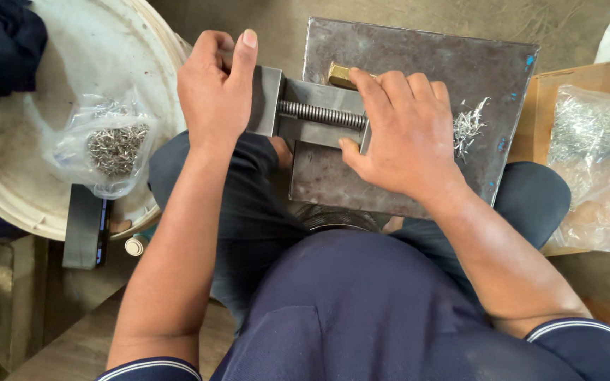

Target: The person sits cross-legged and uses a manual screw press to bend small metal pins. They repeatedly pick up pins, place them into the press, tighten the screw to bend the metal, and then remove the finished pieces.

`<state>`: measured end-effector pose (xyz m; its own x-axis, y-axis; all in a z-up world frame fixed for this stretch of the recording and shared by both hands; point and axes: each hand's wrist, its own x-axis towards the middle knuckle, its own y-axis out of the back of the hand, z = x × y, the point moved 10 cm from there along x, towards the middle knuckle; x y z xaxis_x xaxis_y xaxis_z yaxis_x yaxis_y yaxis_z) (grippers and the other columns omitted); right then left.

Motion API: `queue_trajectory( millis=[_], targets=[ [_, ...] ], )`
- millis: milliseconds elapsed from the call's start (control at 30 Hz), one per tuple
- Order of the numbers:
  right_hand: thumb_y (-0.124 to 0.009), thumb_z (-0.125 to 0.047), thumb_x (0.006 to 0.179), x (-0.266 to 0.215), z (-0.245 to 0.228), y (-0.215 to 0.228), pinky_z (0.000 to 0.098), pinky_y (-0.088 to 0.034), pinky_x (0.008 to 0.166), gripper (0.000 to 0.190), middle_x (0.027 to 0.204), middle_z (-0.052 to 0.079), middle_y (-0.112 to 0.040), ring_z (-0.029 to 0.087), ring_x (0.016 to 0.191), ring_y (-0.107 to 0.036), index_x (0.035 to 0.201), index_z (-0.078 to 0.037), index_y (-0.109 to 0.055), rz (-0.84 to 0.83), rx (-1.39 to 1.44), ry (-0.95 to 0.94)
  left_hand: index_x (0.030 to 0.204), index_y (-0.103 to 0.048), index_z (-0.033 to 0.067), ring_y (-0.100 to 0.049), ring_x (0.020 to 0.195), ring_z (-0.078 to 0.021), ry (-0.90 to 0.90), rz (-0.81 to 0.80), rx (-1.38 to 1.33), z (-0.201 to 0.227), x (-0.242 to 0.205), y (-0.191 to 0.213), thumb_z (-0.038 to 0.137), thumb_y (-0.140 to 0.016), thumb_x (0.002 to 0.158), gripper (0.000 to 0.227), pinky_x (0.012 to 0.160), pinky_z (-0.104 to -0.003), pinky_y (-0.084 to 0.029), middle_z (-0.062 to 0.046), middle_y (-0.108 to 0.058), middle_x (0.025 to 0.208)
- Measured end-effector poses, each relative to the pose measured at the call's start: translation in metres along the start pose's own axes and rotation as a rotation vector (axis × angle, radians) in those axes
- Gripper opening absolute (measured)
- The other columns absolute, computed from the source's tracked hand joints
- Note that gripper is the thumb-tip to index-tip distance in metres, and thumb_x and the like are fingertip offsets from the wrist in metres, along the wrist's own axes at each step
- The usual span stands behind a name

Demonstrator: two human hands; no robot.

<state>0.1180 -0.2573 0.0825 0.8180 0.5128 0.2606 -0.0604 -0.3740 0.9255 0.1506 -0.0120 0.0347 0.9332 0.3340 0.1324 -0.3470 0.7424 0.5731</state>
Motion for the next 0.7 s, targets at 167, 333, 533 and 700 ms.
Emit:
queue_trajectory(
  millis=[167, 333, 533, 700],
  targets=[
    [-0.089, -0.039, 0.071, 0.006, -0.006, 0.005, 0.0445, -0.041, 0.084, 0.081, 0.108, 0.006, -0.058, 0.028, 0.095, -0.053, 0.141, -0.009, -0.06, 0.003, -0.023, 0.005, 0.096, -0.063, -0.0018, -0.045, 0.058, -0.0116, -0.078, 0.076, -0.03, 0.012, -0.005, 0.006, 0.037, -0.074, 0.104, 0.041, 0.055, -0.031, -0.04, -0.005, -0.052, 0.062],
    [-0.081, -0.055, 0.078, 0.0, -0.012, 0.008, 0.0461, -0.041, 0.084, 0.082, 0.109, 0.007, -0.06, 0.03, 0.096, -0.055, 0.143, -0.011, -0.059, -0.002, -0.018, 0.014, 0.097, -0.064, -0.0005, -0.051, 0.056, -0.008, -0.082, 0.045, -0.095, 0.011, -0.006, 0.009, 0.039, -0.073, 0.103, 0.041, 0.054, -0.029, -0.042, -0.001, -0.059, 0.063],
    [-0.029, -0.066, 0.104, 0.041, 0.026, -0.015, 0.0521, -0.042, 0.1, 0.066, 0.137, 0.012, -0.059, 0.039, 0.121, -0.056, 0.146, -0.025, -0.059, -0.299, 0.265, -0.091, 0.097, -0.065, 0.0014, -0.058, 0.059, -0.0094, -0.038, 0.038, -0.175, -0.002, 0.002, 0.005, 0.045, -0.069, 0.102, 0.044, 0.057, -0.03, -0.047, -0.002, -0.067, 0.068],
    [-0.015, -0.075, 0.095, 0.071, 0.035, -0.09, 0.0501, -0.039, 0.109, 0.077, 0.139, 0.01, -0.053, 0.035, 0.124, -0.053, 0.132, -0.034, -0.07, -0.727, 0.245, -0.239, 0.098, -0.066, 0.0022, -0.065, 0.061, -0.015, -0.083, 0.06, -0.077, 0.009, 0.001, 0.008, 0.049, -0.067, 0.101, 0.047, 0.061, -0.033, -0.051, -0.005, -0.069, 0.069]
  ],
)
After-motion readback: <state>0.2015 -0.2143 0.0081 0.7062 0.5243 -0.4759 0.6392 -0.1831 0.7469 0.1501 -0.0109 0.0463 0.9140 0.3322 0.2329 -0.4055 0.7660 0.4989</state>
